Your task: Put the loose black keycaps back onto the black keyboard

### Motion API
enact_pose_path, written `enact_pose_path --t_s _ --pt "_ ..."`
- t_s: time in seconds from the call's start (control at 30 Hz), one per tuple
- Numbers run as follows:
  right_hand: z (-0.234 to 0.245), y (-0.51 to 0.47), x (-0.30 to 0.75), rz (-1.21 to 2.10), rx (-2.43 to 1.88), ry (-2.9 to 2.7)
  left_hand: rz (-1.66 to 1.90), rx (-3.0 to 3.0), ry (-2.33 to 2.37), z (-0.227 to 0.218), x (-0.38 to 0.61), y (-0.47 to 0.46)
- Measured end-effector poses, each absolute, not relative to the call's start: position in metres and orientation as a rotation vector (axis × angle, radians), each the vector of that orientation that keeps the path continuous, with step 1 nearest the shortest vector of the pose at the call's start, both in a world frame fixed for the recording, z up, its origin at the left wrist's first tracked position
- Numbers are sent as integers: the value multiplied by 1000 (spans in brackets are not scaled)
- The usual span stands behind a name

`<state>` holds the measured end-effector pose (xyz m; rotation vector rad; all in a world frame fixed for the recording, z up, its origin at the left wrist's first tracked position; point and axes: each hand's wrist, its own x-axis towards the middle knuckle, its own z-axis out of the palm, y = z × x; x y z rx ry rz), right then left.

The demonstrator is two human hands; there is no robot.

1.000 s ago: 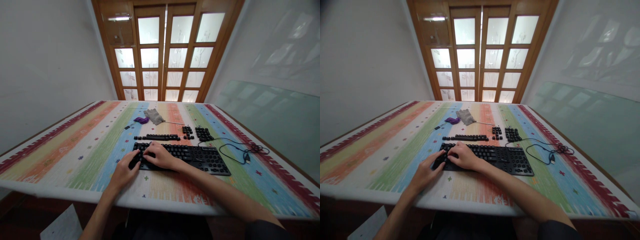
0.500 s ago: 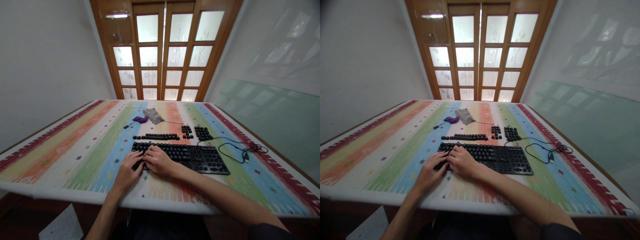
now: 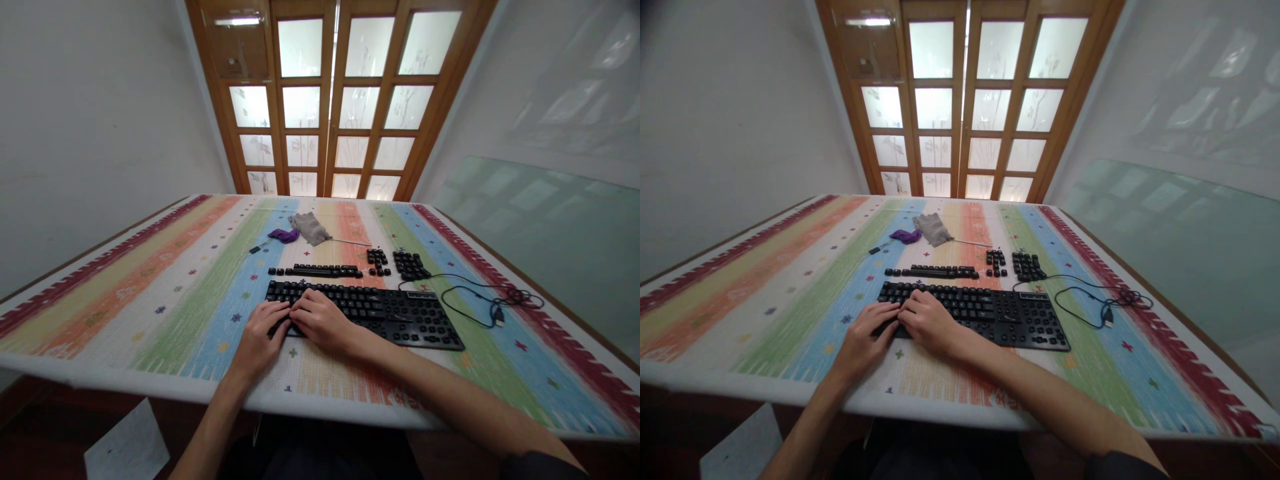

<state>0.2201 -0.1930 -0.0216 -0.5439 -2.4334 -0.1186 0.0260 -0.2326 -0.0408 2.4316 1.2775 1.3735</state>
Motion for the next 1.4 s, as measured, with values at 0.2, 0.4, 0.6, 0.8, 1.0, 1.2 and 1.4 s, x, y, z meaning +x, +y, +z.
enact_pose_path --t_s 0.2,0.4,0.6,0.8,1.0,1.2,1.4 --pt "-22 -191 223 -65 -536 -2405 1369 2436 1284 -40 28 -233" --pt "-22 -193 221 -38 -531 -2388 1365 2448 1274 -40 27 -235" --pt "-20 -197 219 -38 -572 -2381 1332 2451 1292 -41 26 -235" --pt "-19 -197 219 48 -583 -2336 1315 2474 1295 -39 27 -236" --pt "-19 -195 219 69 -598 -2348 1303 2456 1334 -41 27 -237" --pt "-22 -196 215 39 -608 -2337 1304 2459 1340 -42 27 -236" --pt "-23 -197 215 -81 -650 -2424 1301 2461 1348 -44 26 -236"
